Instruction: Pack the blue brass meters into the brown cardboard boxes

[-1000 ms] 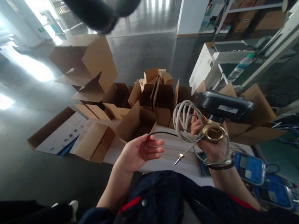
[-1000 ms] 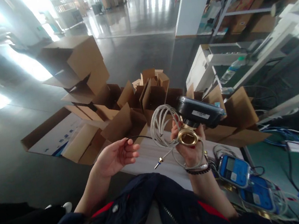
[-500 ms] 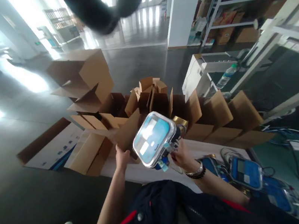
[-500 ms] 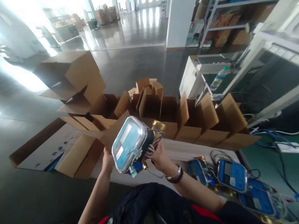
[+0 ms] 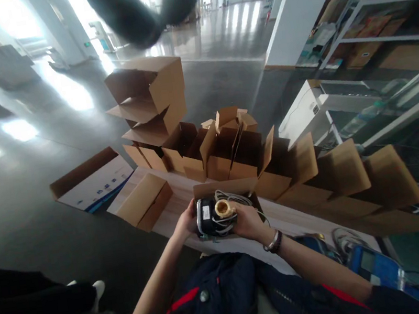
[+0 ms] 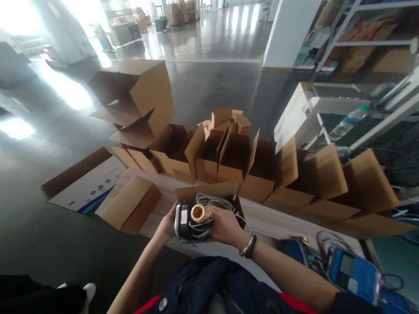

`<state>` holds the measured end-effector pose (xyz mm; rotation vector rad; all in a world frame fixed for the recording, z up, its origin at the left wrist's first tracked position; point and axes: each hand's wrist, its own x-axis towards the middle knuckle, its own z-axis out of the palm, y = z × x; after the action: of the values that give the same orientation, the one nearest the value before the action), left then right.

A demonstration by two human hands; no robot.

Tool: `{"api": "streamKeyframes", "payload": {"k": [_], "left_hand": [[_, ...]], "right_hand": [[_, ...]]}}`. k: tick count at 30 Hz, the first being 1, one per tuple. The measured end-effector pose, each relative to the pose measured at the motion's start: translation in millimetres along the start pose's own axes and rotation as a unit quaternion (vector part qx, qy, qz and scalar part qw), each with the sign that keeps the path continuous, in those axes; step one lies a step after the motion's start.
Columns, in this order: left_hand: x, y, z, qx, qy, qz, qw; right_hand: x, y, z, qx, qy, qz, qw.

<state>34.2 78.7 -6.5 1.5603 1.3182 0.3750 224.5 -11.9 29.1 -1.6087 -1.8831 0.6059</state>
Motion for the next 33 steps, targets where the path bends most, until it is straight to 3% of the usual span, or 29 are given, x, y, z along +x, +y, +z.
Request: {"api": "streamKeyframes", "payload": {"k": [3,6,12,16,21,24,27,30,31,33], "left_hand": [[1.8,-1.6,1.5,-0.009,-0.041,0.017,0.999],[4.4,-1.7,5.0,0.016,-0.032,0.024,0.999],[9.2,1.4,4.7,0.044,-0.045,-0.017,0.998],[11.8,5.3,4.5,0.047,-0.063,-0.019,0.997],[11.9,11.6,15.7,0.082,-0.048,-0.042,0.995],[10.8,9.8,21.9,0.086,-0.026,-0.051,0.995],[10.2,6.7,24.5,0.083,-0.012,-0.047,0.995],[9.8,6.6,25.8,0.066,-0.004,-0.029,0.997],[9.7,7.1,26.2,0.064,-0.002,-0.026,0.998],[9.6,8.5,26.5,0.068,-0.002,-0.025,0.997]], "right_hand": [[4.3,9.9,7.3,-0.193,-0.099,0.086,0.972],[17.0,4.1,9.3,-0.251,-0.142,0.141,0.947],[22.7,-17.2,-7.6,-0.273,-0.125,0.063,0.952],[15.9,-5.6,1.2,-0.29,-0.103,0.075,0.948],[28.9,34.1,42.2,-0.292,-0.223,0.067,0.928],[31.4,47.7,48.0,-0.264,-0.256,0.052,0.928],[19.3,46.6,36.8,-0.239,-0.199,0.031,0.95],[8.7,43.9,28.0,-0.242,-0.083,0.114,0.96],[9.3,45.4,28.1,-0.246,-0.082,0.155,0.953],[18.1,52.6,31.9,-0.244,-0.142,0.203,0.938]]}}
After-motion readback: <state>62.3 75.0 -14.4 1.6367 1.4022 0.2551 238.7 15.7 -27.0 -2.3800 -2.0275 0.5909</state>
